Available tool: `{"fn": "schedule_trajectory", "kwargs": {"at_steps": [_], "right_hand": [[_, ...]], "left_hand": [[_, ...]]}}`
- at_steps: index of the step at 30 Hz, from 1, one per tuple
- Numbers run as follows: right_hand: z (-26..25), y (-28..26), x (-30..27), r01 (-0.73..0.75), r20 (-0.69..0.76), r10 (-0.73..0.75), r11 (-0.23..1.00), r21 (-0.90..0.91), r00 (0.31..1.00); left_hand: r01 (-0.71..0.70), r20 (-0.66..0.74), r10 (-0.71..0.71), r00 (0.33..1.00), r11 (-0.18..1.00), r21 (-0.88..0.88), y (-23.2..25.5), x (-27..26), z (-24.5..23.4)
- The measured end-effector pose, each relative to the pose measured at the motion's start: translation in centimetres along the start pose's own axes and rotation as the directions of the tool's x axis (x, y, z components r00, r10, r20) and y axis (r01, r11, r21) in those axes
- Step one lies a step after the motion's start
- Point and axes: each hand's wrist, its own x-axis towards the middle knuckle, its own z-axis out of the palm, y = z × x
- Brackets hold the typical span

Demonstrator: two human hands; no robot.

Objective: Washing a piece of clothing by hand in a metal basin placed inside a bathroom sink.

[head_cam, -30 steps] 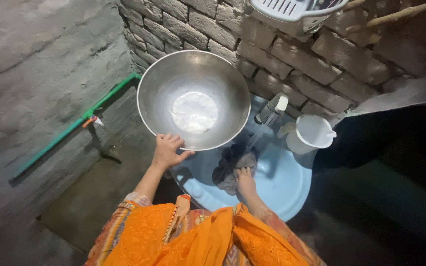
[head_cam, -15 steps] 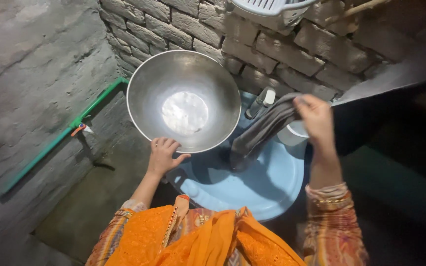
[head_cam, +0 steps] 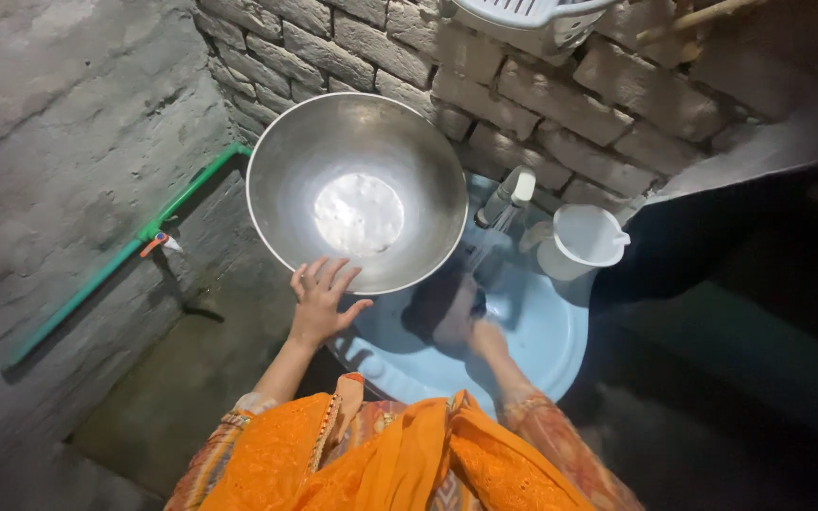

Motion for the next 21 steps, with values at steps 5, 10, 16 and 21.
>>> {"fn": "schedule_trajectory", "kwargs": {"at_steps": [5, 10, 16, 21], "right_hand": [[4.3, 6.0, 2.8, -0.214, 0.314, 0.162, 0.967, 0.138, 0.936], [-16.3, -9.2, 5.3, -0.466, 0.434, 0.171, 0.286, 0.837, 0.884], [-32.2, -20.8, 2.2, -0.142, 0.145, -0.167, 0.035, 0.989, 0.975], [-34.9, -20.0, -4.4, 0.090, -0.092, -0.060, -0.043, 0.995, 0.994]], "left_hand": [[-0.130, -0.015, 0.129, 0.992, 0.984, -0.122, 1.4, -0.8, 0.8], [0.122, 0.408, 0.165, 0.898, 0.798, -0.591, 5.7, -2.0, 6.7], [0.605, 0.732, -0.195, 0.653, 0.716, -0.349, 12.5, -1.0, 20.5], [0.671, 0.579, -0.345, 0.738, 0.295, -0.680, 11.7, -1.2, 35.8]]}}
